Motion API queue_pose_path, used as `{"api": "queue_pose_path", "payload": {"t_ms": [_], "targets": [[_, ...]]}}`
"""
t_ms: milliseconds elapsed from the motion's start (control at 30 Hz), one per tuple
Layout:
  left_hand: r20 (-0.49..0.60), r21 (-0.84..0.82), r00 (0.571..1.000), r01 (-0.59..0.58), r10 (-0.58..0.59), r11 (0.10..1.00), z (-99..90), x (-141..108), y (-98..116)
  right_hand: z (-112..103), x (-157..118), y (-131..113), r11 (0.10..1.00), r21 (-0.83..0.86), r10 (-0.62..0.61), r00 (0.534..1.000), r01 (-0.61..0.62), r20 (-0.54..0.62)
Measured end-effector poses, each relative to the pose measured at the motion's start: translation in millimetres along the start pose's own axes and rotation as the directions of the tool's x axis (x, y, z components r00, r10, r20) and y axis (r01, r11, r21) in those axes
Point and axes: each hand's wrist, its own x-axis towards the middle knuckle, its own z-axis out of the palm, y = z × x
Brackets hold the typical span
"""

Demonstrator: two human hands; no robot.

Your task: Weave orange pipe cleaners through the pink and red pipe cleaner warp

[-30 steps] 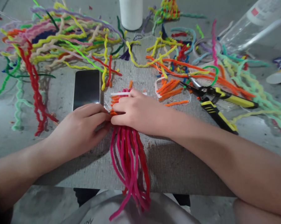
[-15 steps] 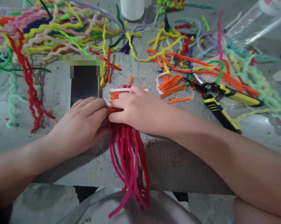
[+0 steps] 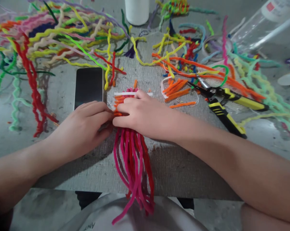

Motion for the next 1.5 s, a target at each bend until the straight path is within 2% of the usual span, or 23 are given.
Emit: {"api": "queue_pose_path", "payload": {"t_ms": [200, 333, 667, 767, 867, 933, 1100, 1300, 1500], "targets": [[0.041, -0.003, 0.999, 0.004, -0.004, 1.000, -1.3, 1.9, -2.7, -2.4, 1.6, -1.2, 0.999, 0.044, 0.008, 1.000, -0.008, 0.015], [0.056, 0.063, 0.998, -0.007, 0.004, 0.998, -1.6, 2.5, -1.5, -3.7, 2.2, -1.7, 0.999, 0.047, 0.022, 0.999, -0.023, 0.032], [0.005, 0.171, 0.999, 0.045, -0.046, 0.984, 1.8, 0.9, 10.9, -2.5, 0.9, -4.0, 0.999, 0.005, 0.031, 1.000, -0.031, 0.001], [-0.005, 0.190, 0.999, 0.039, -0.039, 0.981, -1.0, -1.3, 11.9, 1.0, -2.8, 1.2, 0.988, 0.150, 0.049, 0.997, -0.040, -0.052], [-0.016, 0.190, 1.000, 0.027, -0.024, 0.982, -3.7, -4.0, 13.0, 1.9, -6.6, 4.6, 0.920, 0.376, 0.172, 0.976, -0.109, -0.136], [-0.028, 0.179, 0.999, 0.023, -0.019, 0.984, -4.3, -5.4, 13.9, 1.4, -8.1, 3.9, 0.887, 0.434, 0.253, 0.953, -0.159, -0.169], [-0.064, 0.105, 0.998, 0.016, -0.010, 0.994, -1.2, -5.7, 12.9, 3.8, -9.3, -3.1, 0.927, 0.317, 0.273, 0.942, -0.203, -0.196], [-0.062, -0.015, 0.998, 0.013, -0.014, 1.000, 4.0, -4.3, 8.9, 7.0, -8.1, -8.6, 0.902, 0.353, 0.320, 0.934, -0.249, -0.159], [-0.109, 0.047, 0.993, 0.055, -0.050, 0.997, 0.9, -4.7, 9.6, 6.3, -8.4, -9.4, 0.939, 0.250, 0.284, 0.944, -0.238, -0.167]]}}
